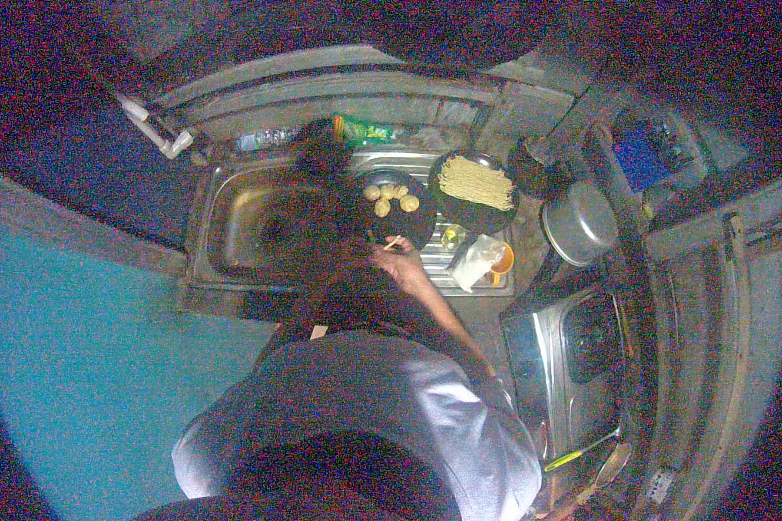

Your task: The person assembles food items by hand in a kitchen. They repeatedly pick up small dough balls from a black plate, insert a thin stick into each one, and place the assembled items onto a separate plate containing noodles. The process is repetitive and performed one item at a time.

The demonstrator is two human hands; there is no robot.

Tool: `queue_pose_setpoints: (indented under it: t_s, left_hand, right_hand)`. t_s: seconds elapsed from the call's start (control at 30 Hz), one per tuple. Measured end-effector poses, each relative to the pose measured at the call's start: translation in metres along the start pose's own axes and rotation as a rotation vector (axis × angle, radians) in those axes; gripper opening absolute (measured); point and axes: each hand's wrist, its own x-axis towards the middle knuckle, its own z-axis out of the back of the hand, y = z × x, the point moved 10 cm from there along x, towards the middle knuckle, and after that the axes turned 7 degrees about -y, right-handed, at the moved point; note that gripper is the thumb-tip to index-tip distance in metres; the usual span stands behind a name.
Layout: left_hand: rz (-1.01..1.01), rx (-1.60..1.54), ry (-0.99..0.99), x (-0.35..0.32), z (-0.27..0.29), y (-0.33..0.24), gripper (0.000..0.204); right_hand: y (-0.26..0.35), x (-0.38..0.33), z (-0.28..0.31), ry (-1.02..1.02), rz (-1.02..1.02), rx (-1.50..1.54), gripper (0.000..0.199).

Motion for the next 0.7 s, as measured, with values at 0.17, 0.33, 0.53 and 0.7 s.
queue_pose_setpoints:
  t_s: [0.17,0.33,0.53,0.7]
  left_hand:
    - [-0.007,-0.231,0.098,0.013,-0.028,0.03,0.029]
    - [0.015,-0.08,0.042,0.003,-0.021,0.016,0.028]
    - [-0.123,0.084,-0.074,0.0,-0.004,0.03,0.033]
    - [-0.104,0.016,-0.004,-0.009,-0.01,0.01,0.042]
  right_hand:
    - [0.02,-0.002,0.017,-0.14,0.041,-0.109,0.024]
    - [0.01,0.0,0.03,-0.184,0.026,-0.042,0.016]
    - [0.011,-0.002,0.018,-0.155,0.0,0.0,0.011]
    - [0.018,-0.007,0.011,-0.11,-0.017,-0.028,0.014]
